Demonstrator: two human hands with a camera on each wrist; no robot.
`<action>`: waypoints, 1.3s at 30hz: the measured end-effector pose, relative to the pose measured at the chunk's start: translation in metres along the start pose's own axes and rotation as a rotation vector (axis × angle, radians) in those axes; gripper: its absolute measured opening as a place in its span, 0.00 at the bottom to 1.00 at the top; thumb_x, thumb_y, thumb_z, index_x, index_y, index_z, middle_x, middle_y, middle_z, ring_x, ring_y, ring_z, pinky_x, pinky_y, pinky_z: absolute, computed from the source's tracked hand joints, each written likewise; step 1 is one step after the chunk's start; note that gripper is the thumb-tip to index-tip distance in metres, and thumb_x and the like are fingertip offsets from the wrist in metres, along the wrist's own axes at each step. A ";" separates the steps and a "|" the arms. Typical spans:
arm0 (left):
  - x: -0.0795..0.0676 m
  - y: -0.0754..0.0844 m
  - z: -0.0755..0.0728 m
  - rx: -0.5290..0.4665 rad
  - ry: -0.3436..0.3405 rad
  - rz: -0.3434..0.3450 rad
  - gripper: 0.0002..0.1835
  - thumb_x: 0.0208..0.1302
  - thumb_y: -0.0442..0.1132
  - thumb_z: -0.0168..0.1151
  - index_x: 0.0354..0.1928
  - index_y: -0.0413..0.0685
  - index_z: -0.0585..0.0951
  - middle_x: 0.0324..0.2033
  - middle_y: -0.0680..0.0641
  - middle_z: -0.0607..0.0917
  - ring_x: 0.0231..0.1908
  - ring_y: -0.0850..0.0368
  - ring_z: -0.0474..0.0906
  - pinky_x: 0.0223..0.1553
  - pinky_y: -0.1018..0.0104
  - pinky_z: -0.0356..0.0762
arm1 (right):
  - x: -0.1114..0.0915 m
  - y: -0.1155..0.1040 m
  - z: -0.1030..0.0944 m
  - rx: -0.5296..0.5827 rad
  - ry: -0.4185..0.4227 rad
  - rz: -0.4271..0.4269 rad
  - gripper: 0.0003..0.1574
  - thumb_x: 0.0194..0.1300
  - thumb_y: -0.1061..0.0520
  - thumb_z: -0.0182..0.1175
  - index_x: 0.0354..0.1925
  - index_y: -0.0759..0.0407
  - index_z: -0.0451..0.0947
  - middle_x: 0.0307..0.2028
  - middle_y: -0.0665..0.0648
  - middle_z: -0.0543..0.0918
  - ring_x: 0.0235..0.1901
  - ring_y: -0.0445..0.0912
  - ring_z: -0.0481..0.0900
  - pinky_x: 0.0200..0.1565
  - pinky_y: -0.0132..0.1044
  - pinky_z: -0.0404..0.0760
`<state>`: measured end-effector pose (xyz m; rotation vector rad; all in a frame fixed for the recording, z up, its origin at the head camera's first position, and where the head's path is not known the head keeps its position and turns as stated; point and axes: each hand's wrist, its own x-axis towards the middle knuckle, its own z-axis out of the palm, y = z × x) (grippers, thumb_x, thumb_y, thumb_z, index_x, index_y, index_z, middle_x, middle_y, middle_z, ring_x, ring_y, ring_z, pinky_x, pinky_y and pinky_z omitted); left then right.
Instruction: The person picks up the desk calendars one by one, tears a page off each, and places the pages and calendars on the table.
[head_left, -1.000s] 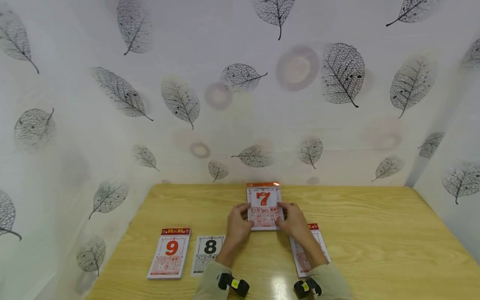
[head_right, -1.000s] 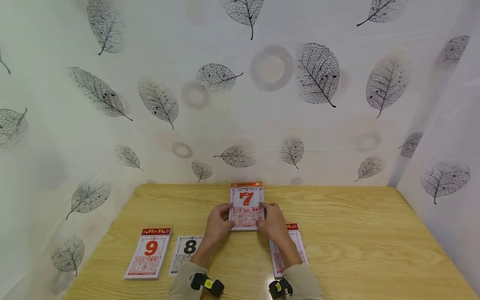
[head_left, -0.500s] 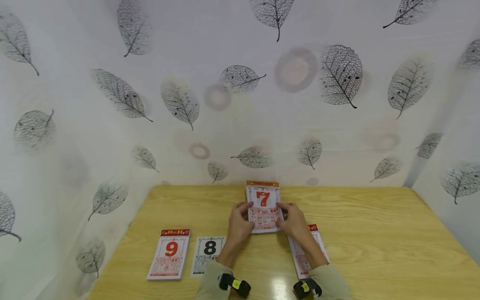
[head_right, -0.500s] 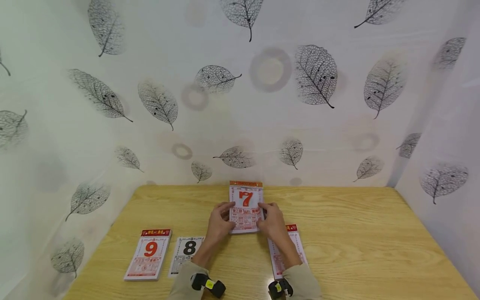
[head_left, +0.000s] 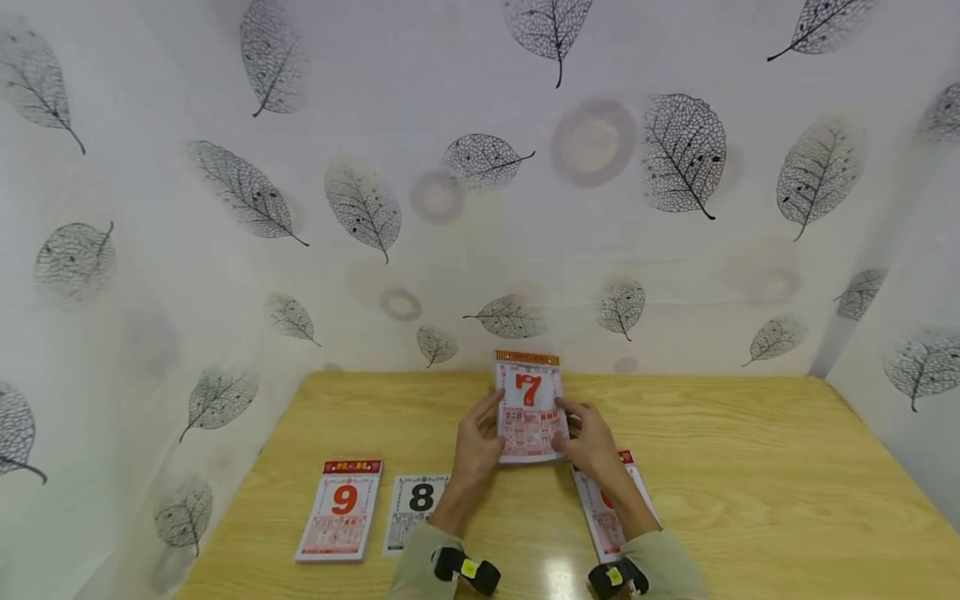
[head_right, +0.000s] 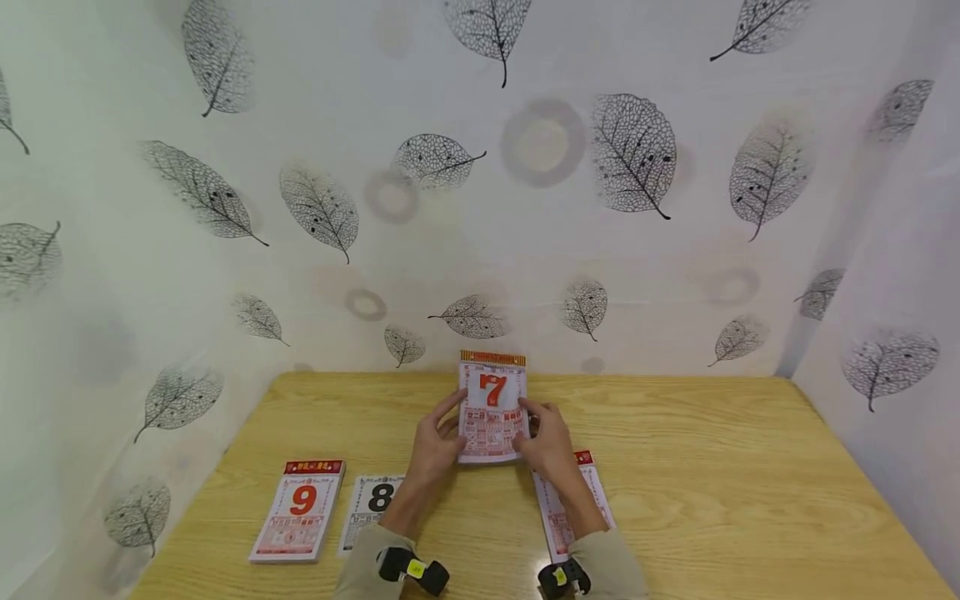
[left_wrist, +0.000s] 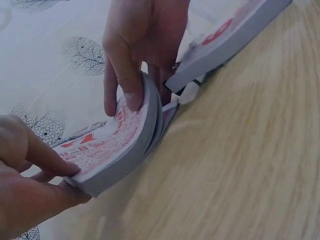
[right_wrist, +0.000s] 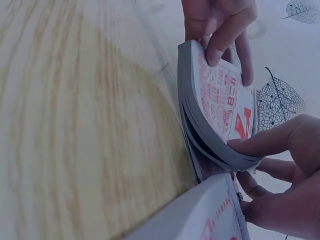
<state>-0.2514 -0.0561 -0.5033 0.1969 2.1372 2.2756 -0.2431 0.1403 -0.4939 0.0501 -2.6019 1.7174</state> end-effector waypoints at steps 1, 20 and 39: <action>0.000 0.001 -0.001 -0.009 -0.006 0.003 0.45 0.50 0.08 0.48 0.73 0.40 0.70 0.78 0.34 0.56 0.69 0.30 0.65 0.61 0.54 0.79 | -0.001 0.000 0.000 0.009 -0.003 -0.003 0.41 0.57 0.75 0.64 0.70 0.71 0.69 0.61 0.75 0.68 0.63 0.74 0.70 0.59 0.54 0.81; -0.005 0.029 -0.028 -0.279 -0.174 -0.019 0.44 0.57 0.11 0.49 0.77 0.43 0.65 0.78 0.40 0.55 0.65 0.41 0.71 0.38 0.74 0.80 | -0.003 -0.008 -0.009 0.196 0.022 -0.125 0.29 0.71 0.68 0.60 0.69 0.61 0.73 0.62 0.71 0.76 0.48 0.60 0.85 0.37 0.35 0.86; -0.012 0.049 -0.031 -0.146 -0.211 0.102 0.38 0.62 0.15 0.58 0.75 0.40 0.67 0.76 0.41 0.61 0.62 0.40 0.75 0.44 0.68 0.85 | -0.024 -0.031 -0.034 0.254 -0.048 -0.186 0.32 0.70 0.67 0.62 0.70 0.61 0.71 0.64 0.69 0.75 0.55 0.62 0.81 0.46 0.37 0.87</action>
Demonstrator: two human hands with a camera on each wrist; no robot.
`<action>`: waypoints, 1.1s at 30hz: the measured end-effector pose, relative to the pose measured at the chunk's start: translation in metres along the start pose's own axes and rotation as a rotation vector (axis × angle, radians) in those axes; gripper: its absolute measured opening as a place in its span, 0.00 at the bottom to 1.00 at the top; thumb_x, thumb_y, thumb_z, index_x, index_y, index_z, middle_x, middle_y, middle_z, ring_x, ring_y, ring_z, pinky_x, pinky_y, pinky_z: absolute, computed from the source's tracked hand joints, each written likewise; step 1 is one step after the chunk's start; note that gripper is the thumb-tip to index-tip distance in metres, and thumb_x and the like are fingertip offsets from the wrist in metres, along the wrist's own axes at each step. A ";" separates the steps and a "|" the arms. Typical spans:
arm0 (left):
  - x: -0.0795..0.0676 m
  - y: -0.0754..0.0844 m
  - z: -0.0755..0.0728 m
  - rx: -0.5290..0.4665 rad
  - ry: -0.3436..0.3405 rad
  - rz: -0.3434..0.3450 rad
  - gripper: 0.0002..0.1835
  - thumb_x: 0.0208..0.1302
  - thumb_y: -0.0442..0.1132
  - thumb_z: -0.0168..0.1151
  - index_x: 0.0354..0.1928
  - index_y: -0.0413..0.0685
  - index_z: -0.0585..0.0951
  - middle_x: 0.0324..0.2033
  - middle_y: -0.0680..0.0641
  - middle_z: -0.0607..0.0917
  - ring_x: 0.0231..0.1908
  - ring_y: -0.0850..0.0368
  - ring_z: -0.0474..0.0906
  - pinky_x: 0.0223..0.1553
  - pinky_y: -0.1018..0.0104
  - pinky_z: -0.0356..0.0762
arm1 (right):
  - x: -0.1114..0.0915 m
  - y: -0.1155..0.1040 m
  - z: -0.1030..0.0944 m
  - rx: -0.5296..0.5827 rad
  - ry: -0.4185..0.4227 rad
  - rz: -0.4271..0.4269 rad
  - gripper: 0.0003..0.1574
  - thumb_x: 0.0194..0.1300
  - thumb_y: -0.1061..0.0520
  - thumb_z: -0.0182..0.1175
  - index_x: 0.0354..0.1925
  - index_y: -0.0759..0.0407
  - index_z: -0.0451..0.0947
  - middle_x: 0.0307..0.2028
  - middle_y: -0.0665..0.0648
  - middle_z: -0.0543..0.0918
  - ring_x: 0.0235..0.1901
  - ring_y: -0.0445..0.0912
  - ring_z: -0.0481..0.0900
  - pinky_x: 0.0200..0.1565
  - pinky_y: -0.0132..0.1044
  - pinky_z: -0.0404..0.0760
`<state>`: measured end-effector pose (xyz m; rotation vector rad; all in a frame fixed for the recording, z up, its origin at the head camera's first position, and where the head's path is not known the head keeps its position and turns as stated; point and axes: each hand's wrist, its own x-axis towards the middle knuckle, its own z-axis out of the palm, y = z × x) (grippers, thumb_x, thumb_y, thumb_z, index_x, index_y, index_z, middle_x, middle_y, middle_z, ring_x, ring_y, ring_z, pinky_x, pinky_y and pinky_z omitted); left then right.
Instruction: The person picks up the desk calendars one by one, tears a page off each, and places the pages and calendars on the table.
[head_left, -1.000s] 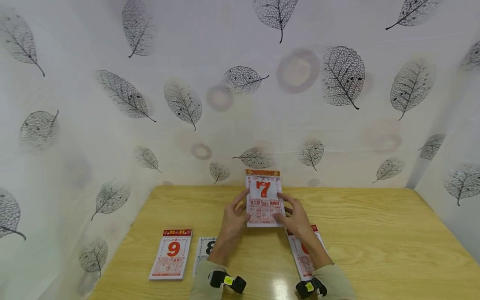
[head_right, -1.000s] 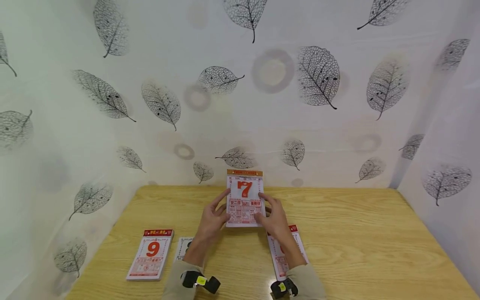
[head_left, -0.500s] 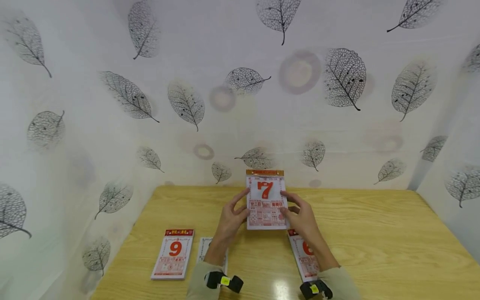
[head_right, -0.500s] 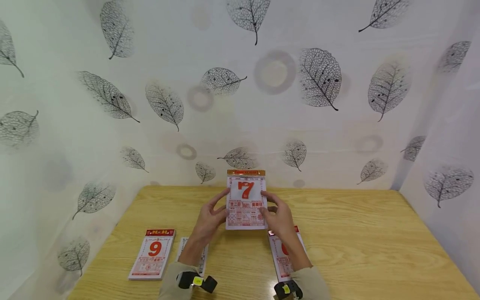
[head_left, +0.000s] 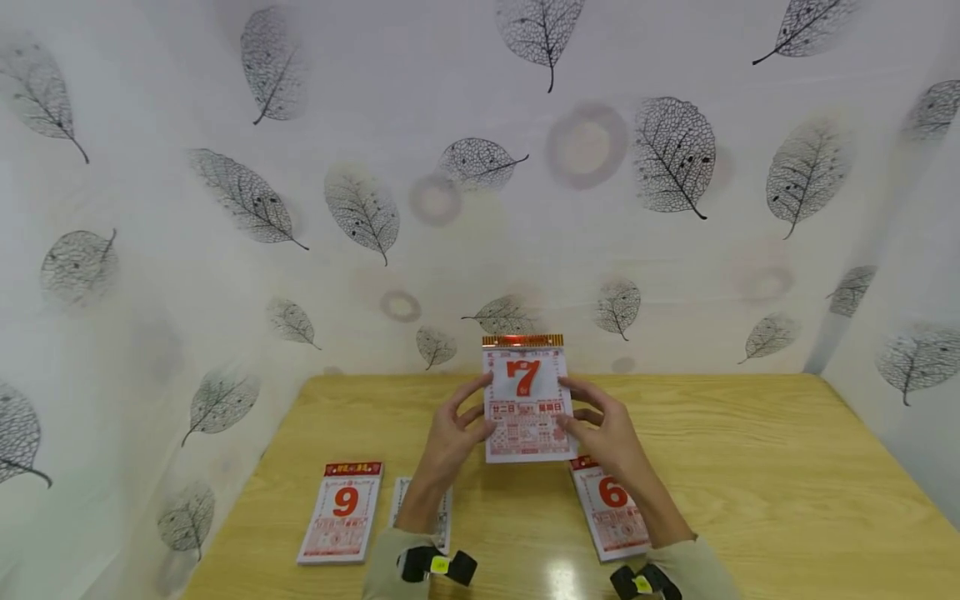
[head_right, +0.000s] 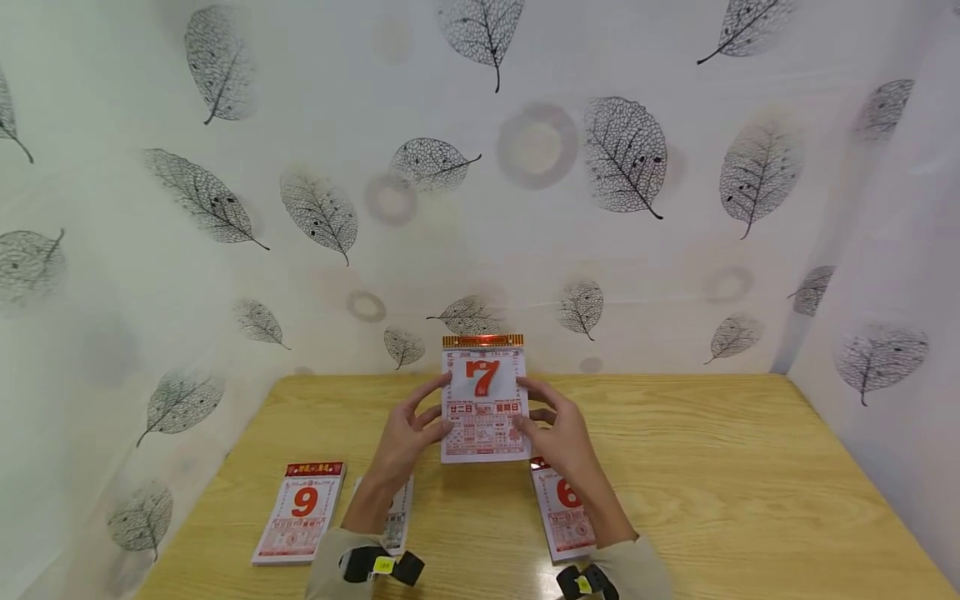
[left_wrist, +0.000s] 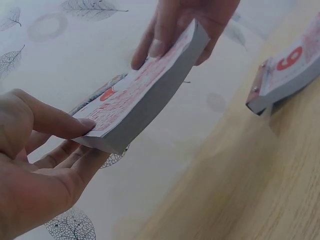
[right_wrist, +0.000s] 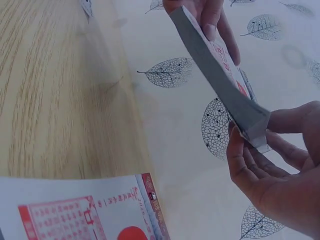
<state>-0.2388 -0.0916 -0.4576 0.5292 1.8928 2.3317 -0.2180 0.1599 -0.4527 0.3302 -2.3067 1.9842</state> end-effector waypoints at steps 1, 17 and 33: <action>-0.001 0.001 0.000 0.000 -0.006 0.007 0.38 0.62 0.15 0.58 0.75 0.40 0.67 0.76 0.41 0.61 0.62 0.40 0.75 0.45 0.67 0.85 | -0.001 -0.001 0.000 -0.006 0.003 -0.006 0.31 0.71 0.67 0.62 0.70 0.60 0.72 0.64 0.69 0.75 0.55 0.63 0.81 0.46 0.37 0.87; -0.009 0.021 0.001 -0.015 -0.094 0.008 0.34 0.70 0.22 0.58 0.76 0.45 0.67 0.75 0.42 0.62 0.58 0.50 0.78 0.48 0.62 0.86 | -0.018 -0.023 -0.012 0.017 -0.035 -0.077 0.29 0.74 0.66 0.59 0.70 0.60 0.72 0.68 0.65 0.73 0.50 0.46 0.85 0.43 0.38 0.88; -0.022 0.035 0.002 0.051 -0.185 0.099 0.43 0.67 0.22 0.61 0.80 0.54 0.59 0.74 0.38 0.60 0.56 0.42 0.78 0.40 0.49 0.89 | -0.039 -0.032 -0.016 0.052 -0.076 -0.097 0.31 0.71 0.68 0.62 0.70 0.64 0.70 0.67 0.69 0.72 0.49 0.47 0.87 0.39 0.42 0.90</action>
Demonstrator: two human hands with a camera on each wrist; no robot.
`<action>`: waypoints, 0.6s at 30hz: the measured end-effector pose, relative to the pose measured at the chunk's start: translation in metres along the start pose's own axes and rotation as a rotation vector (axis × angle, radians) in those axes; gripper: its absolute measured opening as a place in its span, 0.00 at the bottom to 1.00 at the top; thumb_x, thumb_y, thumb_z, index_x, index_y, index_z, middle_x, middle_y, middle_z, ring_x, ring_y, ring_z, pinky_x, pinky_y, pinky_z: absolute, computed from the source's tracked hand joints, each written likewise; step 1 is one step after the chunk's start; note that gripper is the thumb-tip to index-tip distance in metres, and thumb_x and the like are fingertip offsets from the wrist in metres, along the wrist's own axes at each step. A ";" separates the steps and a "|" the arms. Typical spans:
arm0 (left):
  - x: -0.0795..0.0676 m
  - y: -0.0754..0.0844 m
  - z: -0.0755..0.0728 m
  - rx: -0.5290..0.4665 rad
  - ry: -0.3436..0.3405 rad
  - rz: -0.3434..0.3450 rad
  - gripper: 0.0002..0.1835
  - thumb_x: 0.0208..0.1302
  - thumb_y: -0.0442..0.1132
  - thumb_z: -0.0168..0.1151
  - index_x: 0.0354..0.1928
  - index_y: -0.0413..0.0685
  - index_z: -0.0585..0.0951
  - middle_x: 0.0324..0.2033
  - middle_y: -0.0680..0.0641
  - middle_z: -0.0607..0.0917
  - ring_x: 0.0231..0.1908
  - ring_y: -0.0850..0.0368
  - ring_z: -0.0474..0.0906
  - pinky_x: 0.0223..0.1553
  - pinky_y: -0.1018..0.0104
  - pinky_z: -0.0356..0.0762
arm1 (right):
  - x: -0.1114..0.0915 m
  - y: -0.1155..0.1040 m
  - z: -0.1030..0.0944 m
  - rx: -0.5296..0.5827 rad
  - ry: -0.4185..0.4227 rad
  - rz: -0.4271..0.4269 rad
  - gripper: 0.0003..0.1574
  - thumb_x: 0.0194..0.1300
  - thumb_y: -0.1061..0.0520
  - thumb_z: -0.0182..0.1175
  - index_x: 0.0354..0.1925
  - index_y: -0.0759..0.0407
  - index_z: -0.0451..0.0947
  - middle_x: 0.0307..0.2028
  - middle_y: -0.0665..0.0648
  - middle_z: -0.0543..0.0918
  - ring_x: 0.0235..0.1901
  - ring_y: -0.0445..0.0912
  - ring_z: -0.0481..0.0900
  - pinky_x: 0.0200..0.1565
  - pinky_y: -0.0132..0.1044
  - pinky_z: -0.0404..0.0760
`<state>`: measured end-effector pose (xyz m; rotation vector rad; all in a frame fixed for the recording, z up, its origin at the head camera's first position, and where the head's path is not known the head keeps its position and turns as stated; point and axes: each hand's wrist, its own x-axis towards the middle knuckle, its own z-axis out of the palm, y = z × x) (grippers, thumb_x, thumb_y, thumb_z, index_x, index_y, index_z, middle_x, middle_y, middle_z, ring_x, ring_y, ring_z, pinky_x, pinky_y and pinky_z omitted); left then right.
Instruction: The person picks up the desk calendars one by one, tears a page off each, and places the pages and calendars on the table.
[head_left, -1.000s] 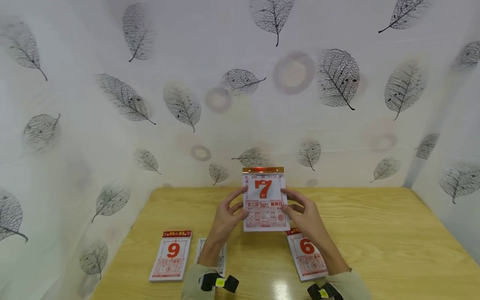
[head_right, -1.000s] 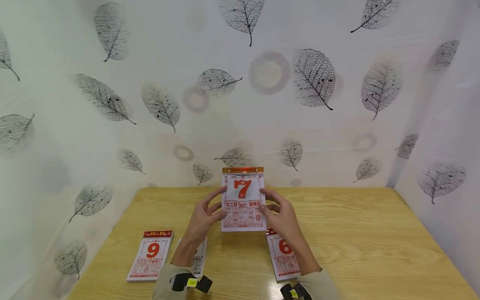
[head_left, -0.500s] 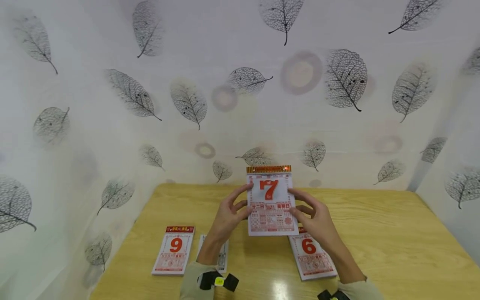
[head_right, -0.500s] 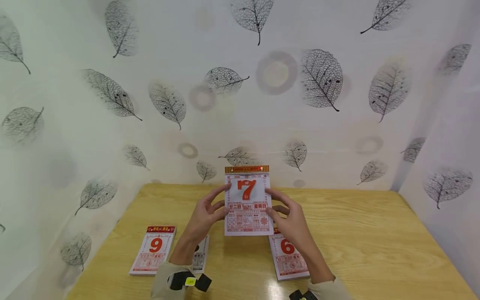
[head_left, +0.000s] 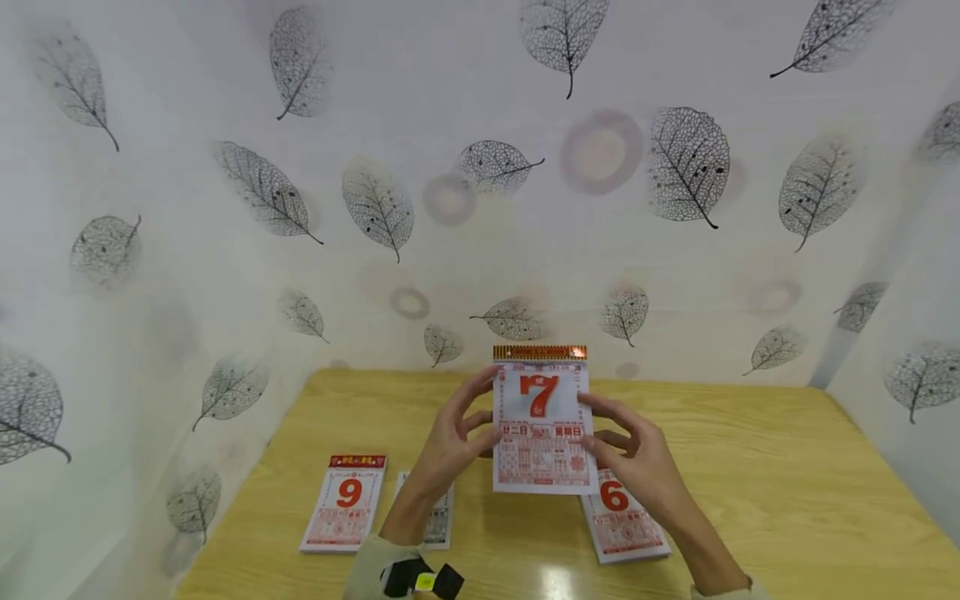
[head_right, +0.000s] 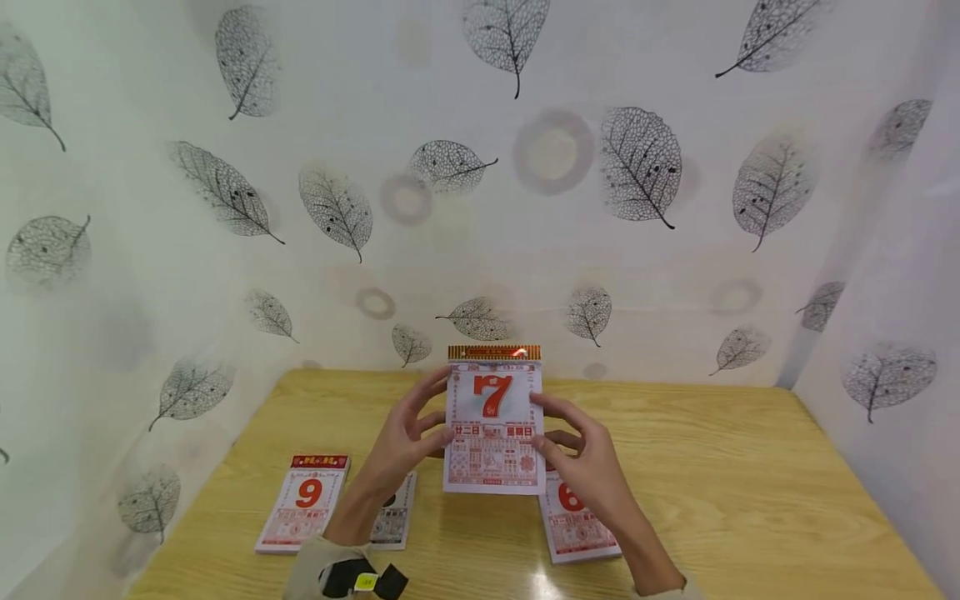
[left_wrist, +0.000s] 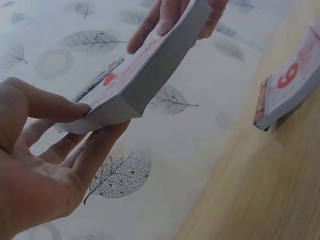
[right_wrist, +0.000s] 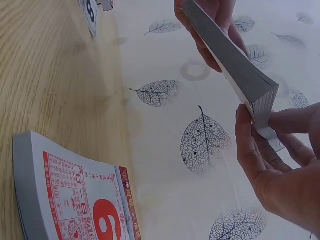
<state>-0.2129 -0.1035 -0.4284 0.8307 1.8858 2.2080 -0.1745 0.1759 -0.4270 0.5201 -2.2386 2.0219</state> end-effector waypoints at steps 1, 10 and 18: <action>-0.001 0.001 0.000 -0.006 -0.008 -0.004 0.43 0.68 0.22 0.60 0.80 0.54 0.58 0.75 0.38 0.60 0.56 0.42 0.78 0.40 0.48 0.89 | -0.002 0.000 0.000 0.007 -0.003 -0.006 0.31 0.71 0.68 0.62 0.70 0.64 0.70 0.68 0.68 0.71 0.49 0.46 0.87 0.39 0.41 0.89; -0.007 0.008 -0.005 0.022 -0.090 0.001 0.43 0.71 0.27 0.60 0.82 0.56 0.54 0.77 0.37 0.55 0.56 0.39 0.80 0.37 0.47 0.89 | -0.014 -0.005 0.001 0.087 -0.082 -0.052 0.32 0.71 0.69 0.61 0.70 0.68 0.68 0.68 0.51 0.75 0.52 0.47 0.86 0.50 0.39 0.87; -0.007 0.011 -0.007 0.017 -0.111 0.009 0.35 0.78 0.30 0.52 0.81 0.55 0.55 0.69 0.32 0.70 0.49 0.46 0.85 0.30 0.58 0.88 | -0.022 -0.008 0.004 0.081 -0.088 -0.112 0.31 0.71 0.72 0.59 0.70 0.69 0.68 0.67 0.51 0.75 0.51 0.49 0.86 0.51 0.40 0.87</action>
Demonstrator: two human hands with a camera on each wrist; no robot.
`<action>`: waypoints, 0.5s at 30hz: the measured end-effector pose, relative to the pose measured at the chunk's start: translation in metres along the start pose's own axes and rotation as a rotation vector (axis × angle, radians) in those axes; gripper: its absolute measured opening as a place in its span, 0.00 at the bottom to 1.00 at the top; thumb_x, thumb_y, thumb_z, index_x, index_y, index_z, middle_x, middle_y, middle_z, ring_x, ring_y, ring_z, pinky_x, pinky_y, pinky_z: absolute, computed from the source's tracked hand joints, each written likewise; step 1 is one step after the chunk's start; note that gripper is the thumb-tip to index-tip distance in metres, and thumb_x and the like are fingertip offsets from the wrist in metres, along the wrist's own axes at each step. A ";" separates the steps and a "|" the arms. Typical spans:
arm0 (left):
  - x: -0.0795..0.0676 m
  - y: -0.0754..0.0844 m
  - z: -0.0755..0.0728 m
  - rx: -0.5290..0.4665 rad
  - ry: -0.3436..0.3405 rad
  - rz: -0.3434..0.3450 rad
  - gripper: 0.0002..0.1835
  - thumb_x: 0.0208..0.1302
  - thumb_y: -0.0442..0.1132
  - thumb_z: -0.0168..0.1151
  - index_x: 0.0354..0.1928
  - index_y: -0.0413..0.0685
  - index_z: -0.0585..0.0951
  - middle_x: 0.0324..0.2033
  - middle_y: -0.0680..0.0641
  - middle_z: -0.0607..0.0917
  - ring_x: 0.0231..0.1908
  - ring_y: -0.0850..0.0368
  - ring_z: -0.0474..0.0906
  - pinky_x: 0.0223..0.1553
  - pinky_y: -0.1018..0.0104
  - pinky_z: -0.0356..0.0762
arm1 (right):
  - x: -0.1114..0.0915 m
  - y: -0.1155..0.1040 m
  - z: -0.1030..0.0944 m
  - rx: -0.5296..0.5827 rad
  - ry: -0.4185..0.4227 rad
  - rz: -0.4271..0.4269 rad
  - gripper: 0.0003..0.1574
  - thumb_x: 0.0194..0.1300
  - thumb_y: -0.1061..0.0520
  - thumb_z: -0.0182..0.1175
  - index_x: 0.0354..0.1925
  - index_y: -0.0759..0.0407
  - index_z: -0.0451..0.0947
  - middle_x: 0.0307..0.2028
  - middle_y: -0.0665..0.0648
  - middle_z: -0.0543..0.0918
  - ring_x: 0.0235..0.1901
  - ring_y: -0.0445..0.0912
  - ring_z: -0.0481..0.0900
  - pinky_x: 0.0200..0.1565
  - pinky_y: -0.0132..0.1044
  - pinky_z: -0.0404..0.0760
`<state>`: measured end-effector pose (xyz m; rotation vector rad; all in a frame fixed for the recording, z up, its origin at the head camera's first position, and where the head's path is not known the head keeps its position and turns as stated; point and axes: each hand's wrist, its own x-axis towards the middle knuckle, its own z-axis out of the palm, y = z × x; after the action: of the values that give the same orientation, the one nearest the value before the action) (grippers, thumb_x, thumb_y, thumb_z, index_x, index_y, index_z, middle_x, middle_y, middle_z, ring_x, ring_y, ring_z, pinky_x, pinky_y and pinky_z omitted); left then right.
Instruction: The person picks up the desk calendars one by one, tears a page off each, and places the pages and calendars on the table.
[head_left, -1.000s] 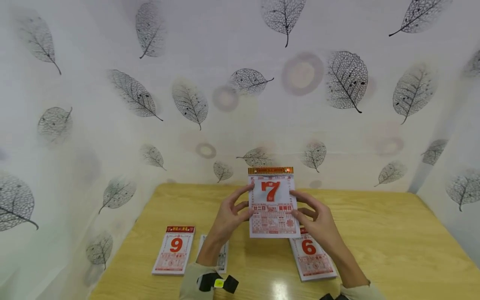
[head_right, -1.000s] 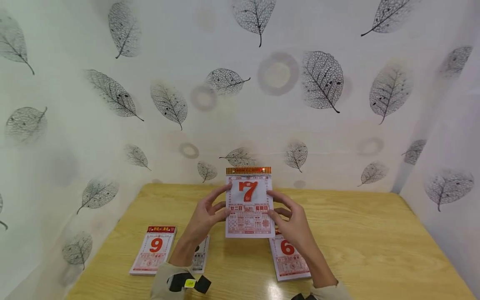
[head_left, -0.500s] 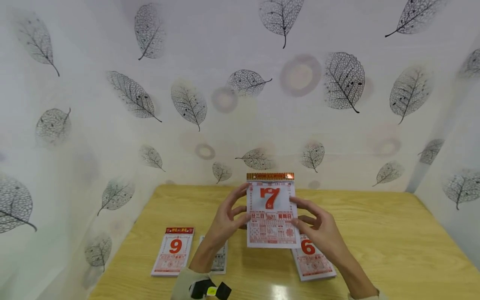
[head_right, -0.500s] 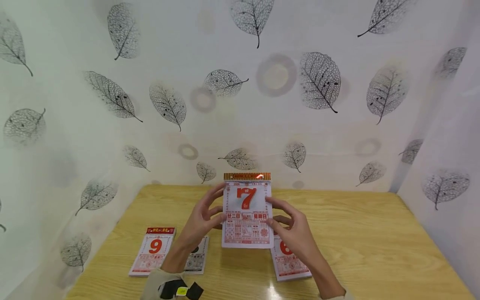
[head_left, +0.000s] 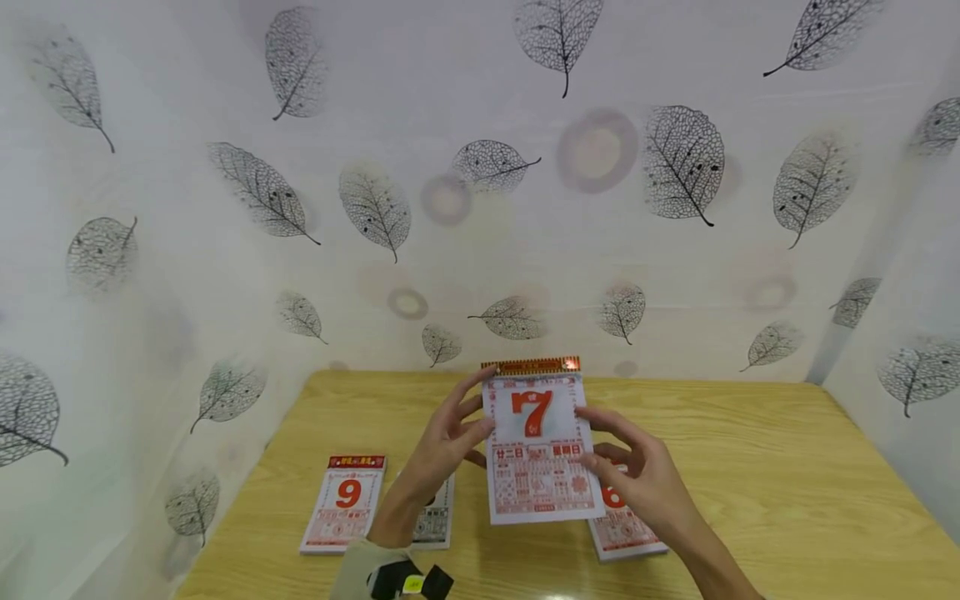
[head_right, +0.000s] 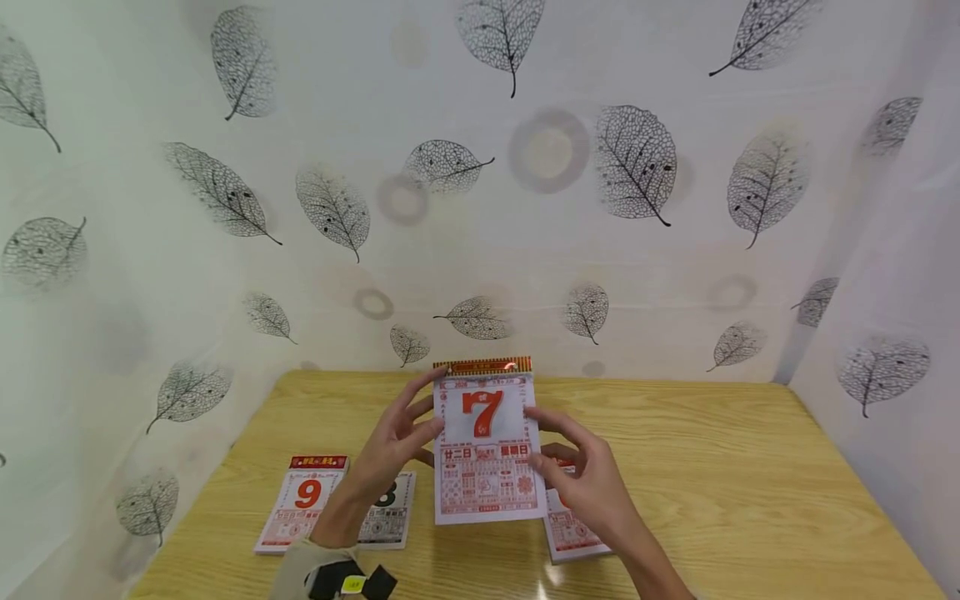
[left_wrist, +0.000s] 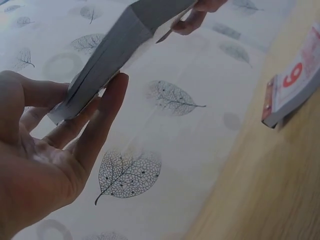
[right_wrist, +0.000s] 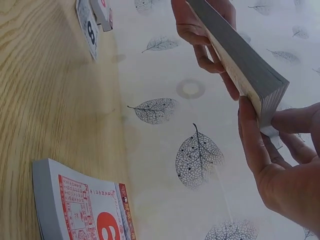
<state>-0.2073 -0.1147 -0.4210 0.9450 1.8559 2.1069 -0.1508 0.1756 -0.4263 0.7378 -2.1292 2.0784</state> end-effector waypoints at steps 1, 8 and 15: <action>0.000 0.000 -0.001 0.007 0.004 0.003 0.34 0.78 0.30 0.51 0.81 0.55 0.55 0.68 0.32 0.71 0.48 0.47 0.85 0.30 0.58 0.88 | 0.000 0.000 0.001 -0.003 0.003 0.002 0.32 0.71 0.72 0.60 0.70 0.69 0.68 0.67 0.51 0.75 0.51 0.49 0.86 0.51 0.40 0.87; -0.001 0.002 -0.003 -0.036 -0.019 0.028 0.36 0.77 0.27 0.51 0.81 0.54 0.55 0.66 0.29 0.71 0.47 0.44 0.87 0.33 0.53 0.89 | -0.002 -0.004 0.004 -0.040 0.005 0.000 0.32 0.71 0.71 0.61 0.70 0.67 0.68 0.67 0.48 0.76 0.49 0.48 0.87 0.47 0.40 0.88; -0.004 0.005 -0.003 -0.053 -0.009 0.014 0.37 0.75 0.27 0.54 0.81 0.54 0.55 0.65 0.30 0.71 0.47 0.44 0.88 0.35 0.49 0.89 | -0.004 -0.007 0.013 -0.140 0.011 -0.071 0.33 0.70 0.72 0.61 0.71 0.65 0.69 0.68 0.64 0.73 0.48 0.48 0.87 0.41 0.39 0.89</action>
<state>-0.2042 -0.1207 -0.4175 0.9574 1.7846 2.1449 -0.1413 0.1642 -0.4220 0.7702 -2.1821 1.8716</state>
